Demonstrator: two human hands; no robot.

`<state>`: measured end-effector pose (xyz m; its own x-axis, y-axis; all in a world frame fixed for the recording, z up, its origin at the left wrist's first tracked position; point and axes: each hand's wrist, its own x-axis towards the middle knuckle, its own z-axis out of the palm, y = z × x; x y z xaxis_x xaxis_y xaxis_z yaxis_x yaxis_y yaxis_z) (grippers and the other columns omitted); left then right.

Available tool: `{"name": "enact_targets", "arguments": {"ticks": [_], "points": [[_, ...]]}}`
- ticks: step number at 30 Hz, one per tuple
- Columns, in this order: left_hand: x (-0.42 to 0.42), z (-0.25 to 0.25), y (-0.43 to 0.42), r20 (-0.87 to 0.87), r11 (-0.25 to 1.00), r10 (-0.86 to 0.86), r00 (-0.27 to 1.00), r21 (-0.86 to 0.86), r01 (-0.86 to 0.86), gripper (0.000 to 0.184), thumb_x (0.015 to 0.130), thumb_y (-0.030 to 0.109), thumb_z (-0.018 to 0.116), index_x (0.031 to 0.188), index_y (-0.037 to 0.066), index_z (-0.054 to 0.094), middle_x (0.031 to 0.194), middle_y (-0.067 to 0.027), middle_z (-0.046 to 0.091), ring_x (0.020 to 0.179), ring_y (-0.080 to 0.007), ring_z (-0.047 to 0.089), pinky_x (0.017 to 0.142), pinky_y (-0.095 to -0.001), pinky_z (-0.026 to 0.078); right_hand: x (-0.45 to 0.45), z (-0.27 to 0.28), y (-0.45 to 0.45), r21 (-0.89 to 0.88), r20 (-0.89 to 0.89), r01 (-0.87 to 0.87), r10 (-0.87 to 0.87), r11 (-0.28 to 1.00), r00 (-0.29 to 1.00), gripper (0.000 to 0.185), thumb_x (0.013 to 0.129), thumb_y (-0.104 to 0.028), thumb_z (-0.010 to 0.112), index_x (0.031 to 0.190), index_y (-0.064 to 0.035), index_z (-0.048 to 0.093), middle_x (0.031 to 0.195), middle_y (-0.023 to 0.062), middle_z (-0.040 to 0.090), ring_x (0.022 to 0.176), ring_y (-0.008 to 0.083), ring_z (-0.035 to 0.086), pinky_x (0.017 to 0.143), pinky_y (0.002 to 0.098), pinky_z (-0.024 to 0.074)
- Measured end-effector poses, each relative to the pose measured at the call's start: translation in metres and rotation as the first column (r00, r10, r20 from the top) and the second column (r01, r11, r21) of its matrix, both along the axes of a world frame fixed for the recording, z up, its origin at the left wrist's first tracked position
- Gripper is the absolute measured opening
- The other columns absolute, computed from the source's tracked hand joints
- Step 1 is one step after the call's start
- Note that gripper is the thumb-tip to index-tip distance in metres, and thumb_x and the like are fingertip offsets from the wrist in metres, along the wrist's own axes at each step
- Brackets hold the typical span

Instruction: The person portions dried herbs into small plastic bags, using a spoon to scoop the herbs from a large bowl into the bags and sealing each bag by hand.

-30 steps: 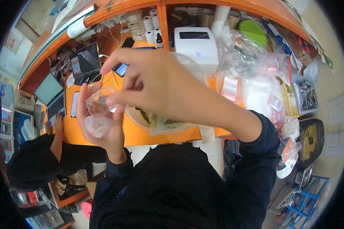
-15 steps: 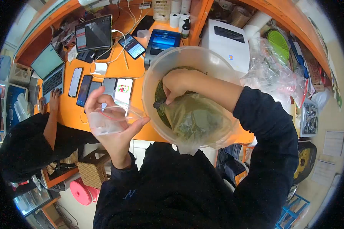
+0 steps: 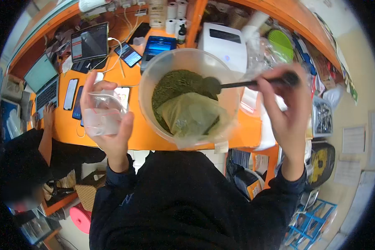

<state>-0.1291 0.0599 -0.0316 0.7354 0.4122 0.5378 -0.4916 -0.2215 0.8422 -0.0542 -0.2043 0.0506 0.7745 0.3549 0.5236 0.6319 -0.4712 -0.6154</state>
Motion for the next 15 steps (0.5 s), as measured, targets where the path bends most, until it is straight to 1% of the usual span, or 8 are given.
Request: {"name": "enact_targets", "arguments": {"ticks": [3, 5, 7, 11, 12, 13, 14, 15], "points": [[0.006, 0.006, -0.013, 0.053, 0.978, -0.076, 0.996, -0.190, 0.085, 0.102, 0.064, 0.026, 0.082, 0.141, 0.000, 0.020, 0.110, -0.0177, 0.055, 0.089, -0.0167, 0.056, 0.074, -0.0249, 0.045, -0.047, -0.002, -0.042, 0.059, 0.157, 0.062, -0.071, 0.996, 0.985, 0.018, 0.086, 0.006, 0.051, 0.100, 0.0004, 0.042, 0.088, 0.0162, 0.059, 0.081, 0.0257, 0.062, 0.074, 0.0326, 0.0526], [0.006, 0.005, -0.012, 0.041, 0.983, -0.105, 0.994, -0.145, 0.110, 0.097, 0.064, 0.039, 0.082, 0.135, 0.000, 0.027, 0.111, -0.0193, 0.057, 0.093, -0.0175, 0.057, 0.076, -0.0246, 0.042, -0.074, 0.001, -0.056, 0.090, 0.206, 0.118, -0.135, 0.989, 0.969, 0.014, 0.087, 0.003, 0.051, 0.095, -0.0019, 0.040, 0.086, 0.0228, 0.059, 0.079, 0.0293, 0.063, 0.073, 0.0350, 0.0532], [0.014, -0.003, -0.013, 0.123, 0.989, -0.097, 0.988, -0.100, 0.110, 0.094, 0.064, 0.043, 0.081, 0.131, 0.001, 0.031, 0.109, -0.0188, 0.058, 0.092, -0.0153, 0.057, 0.074, -0.0232, 0.041, -0.093, -0.005, -0.070, 0.244, 0.234, 0.101, -0.160, 0.964, 0.959, 0.018, 0.088, -0.005, 0.055, 0.095, -0.0034, 0.038, 0.086, 0.0264, 0.059, 0.075, 0.0315, 0.063, 0.069, 0.0379, 0.0539], [0.014, -0.006, -0.012, 0.058, 1.000, 0.010, 0.998, -0.003, -0.010, 0.093, 0.061, 0.061, 0.076, 0.121, -0.003, 0.042, 0.108, -0.0179, 0.059, 0.082, -0.0104, 0.054, 0.065, -0.0202, 0.038, -0.111, -0.017, -0.083, 0.265, 0.086, -0.082, 0.061, 0.961, 0.994, 0.017, 0.080, 0.001, 0.060, 0.091, -0.0014, 0.048, 0.093, 0.0303, 0.060, 0.082, 0.0340, 0.065, 0.072, 0.0399, 0.0534], [0.013, -0.005, -0.013, 0.011, 1.000, 0.017, 1.000, -0.009, -0.017, 0.095, 0.061, 0.064, 0.074, 0.120, -0.004, 0.044, 0.108, -0.0177, 0.059, 0.081, -0.0102, 0.054, 0.064, -0.0197, 0.037, -0.103, -0.025, -0.084, 0.294, 0.029, -0.193, 0.193, 0.936, 0.981, 0.021, 0.073, 0.009, 0.062, 0.091, -0.0005, 0.057, 0.094, 0.0299, 0.062, 0.087, 0.0341, 0.065, 0.073, 0.0389, 0.0532], [0.010, -0.003, -0.014, -0.037, 1.000, 0.024, 0.999, -0.014, -0.025, 0.097, 0.060, 0.067, 0.072, 0.119, -0.005, 0.045, 0.108, -0.0175, 0.059, 0.079, -0.0100, 0.054, 0.063, -0.0193, 0.037, -0.097, -0.037, -0.073, 0.337, -0.003, -0.177, 0.189, 0.925, 0.982, 0.031, 0.068, 0.012, 0.064, 0.095, -0.0015, 0.061, 0.092, 0.0255, 0.065, 0.087, 0.0327, 0.066, 0.073, 0.0368, 0.0529], [0.008, -0.002, -0.015, -0.084, 0.999, 0.031, 0.996, -0.017, -0.033, 0.099, 0.060, 0.070, 0.071, 0.117, -0.006, 0.046, 0.109, -0.0173, 0.059, 0.078, -0.0097, 0.054, 0.062, -0.0189, 0.037, -0.095, -0.029, -0.067, 0.045, -0.082, -0.118, 0.122, 0.992, 0.989, 0.034, 0.064, 0.012, 0.067, 0.095, -0.0028, 0.061, 0.099, 0.0194, 0.065, 0.086, 0.0295, 0.066, 0.072, 0.0332, 0.0529], [0.006, -0.001, -0.016, -0.090, 0.999, 0.038, 0.995, -0.010, -0.039, 0.100, 0.059, 0.070, 0.070, 0.118, -0.007, 0.046, 0.109, -0.0174, 0.059, 0.076, -0.0094, 0.054, 0.061, -0.0186, 0.038, -0.082, -0.035, -0.059, -0.149, -0.024, -0.179, 0.177, 0.972, 0.984, 0.034, 0.064, 0.007, 0.070, 0.095, -0.0030, 0.061, 0.103, 0.0127, 0.065, 0.086, 0.0268, 0.066, 0.070, 0.0309, 0.0527]]}}
